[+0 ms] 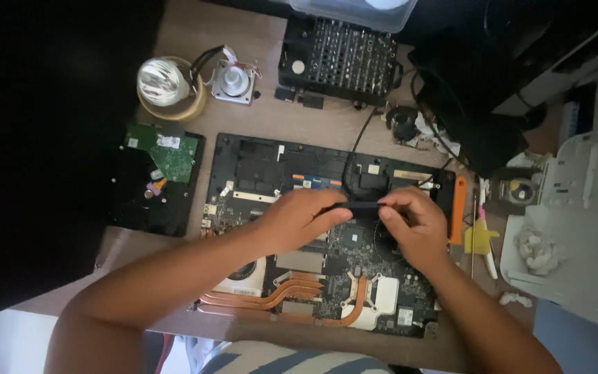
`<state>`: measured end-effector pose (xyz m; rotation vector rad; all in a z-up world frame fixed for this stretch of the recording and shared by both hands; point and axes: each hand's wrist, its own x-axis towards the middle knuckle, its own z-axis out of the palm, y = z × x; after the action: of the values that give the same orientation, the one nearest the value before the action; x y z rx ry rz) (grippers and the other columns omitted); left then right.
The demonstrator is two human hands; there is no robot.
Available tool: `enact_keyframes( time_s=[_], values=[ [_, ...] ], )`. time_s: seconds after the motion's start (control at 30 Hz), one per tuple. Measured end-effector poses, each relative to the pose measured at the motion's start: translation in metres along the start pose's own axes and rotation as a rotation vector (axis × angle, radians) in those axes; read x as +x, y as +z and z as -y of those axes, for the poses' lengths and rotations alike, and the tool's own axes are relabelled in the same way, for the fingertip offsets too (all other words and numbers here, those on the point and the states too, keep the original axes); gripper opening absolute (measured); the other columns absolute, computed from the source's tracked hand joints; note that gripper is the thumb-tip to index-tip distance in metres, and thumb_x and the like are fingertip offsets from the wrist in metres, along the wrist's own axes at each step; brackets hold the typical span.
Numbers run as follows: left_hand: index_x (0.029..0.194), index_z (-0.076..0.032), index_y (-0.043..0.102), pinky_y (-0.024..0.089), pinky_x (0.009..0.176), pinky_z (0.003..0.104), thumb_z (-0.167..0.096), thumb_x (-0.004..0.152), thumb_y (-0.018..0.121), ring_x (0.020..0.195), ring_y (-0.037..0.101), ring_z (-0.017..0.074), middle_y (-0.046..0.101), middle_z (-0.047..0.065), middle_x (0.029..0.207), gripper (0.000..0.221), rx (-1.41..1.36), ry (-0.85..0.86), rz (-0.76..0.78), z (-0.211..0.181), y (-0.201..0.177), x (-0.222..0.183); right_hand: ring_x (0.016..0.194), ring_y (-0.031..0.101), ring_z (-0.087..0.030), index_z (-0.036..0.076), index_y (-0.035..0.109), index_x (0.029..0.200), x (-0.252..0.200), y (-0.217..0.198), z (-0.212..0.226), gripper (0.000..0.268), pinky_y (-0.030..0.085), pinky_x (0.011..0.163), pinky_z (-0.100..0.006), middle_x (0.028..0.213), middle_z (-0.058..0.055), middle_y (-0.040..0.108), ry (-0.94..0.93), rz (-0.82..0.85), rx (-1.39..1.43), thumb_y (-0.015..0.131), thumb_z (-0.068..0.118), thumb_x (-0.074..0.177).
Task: Repairing a laptop by connecting internal components and securing them with screws
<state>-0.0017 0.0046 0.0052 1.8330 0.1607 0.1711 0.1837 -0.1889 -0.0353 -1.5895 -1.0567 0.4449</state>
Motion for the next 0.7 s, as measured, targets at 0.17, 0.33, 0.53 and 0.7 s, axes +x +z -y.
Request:
enact_keyframes(
  time_s=[0.17, 0.33, 0.53, 0.7],
  values=[
    [0.118, 0.002, 0.068, 0.056, 0.060, 0.042, -0.032, 0.109, 0.052, 0.074, 0.071, 0.0410, 0.072, 0.024, 0.086, 0.039, -0.001, 0.000, -0.001, -0.001, -0.001, -0.003, 0.081, 0.068, -0.026, -0.002, 0.075, 0.100, -0.003, -0.001, 0.008, 0.011, 0.053, 0.074, -0.040, 0.087, -0.016, 0.069, 0.080, 0.006, -0.049, 0.076, 0.004, 0.091],
    [0.118, 0.000, 0.068, 0.055, 0.060, 0.041, -0.030, 0.108, 0.054, 0.076, 0.072, 0.0400, 0.073, 0.022, 0.086, 0.035, 0.003, -0.006, -0.012, 0.001, -0.002, -0.002, 0.078, 0.069, -0.027, -0.002, 0.077, 0.098, 0.000, 0.001, 0.011, 0.009, 0.053, 0.072, -0.041, 0.083, -0.017, 0.072, 0.072, -0.008, -0.040, 0.077, 0.004, 0.091],
    [0.117, 0.001, 0.068, 0.057, 0.063, 0.045, -0.029, 0.107, 0.057, 0.079, 0.073, 0.0421, 0.073, 0.024, 0.085, 0.034, 0.012, 0.038, -0.056, -0.004, 0.000, -0.003, 0.075, 0.070, -0.024, 0.000, 0.079, 0.099, 0.000, 0.001, 0.009, 0.011, 0.054, 0.071, -0.037, 0.085, -0.015, 0.074, 0.061, -0.023, -0.068, 0.078, 0.006, 0.090],
    [0.119, 0.000, 0.069, 0.058, 0.063, 0.043, -0.031, 0.107, 0.058, 0.082, 0.074, 0.0432, 0.074, 0.026, 0.090, 0.035, 0.016, 0.038, -0.033, -0.001, 0.001, -0.003, 0.069, 0.066, -0.022, 0.000, 0.079, 0.106, 0.004, 0.003, 0.020, 0.017, 0.052, 0.066, -0.036, 0.076, -0.015, 0.069, 0.122, -0.010, -0.002, 0.068, 0.012, 0.099]
  ],
)
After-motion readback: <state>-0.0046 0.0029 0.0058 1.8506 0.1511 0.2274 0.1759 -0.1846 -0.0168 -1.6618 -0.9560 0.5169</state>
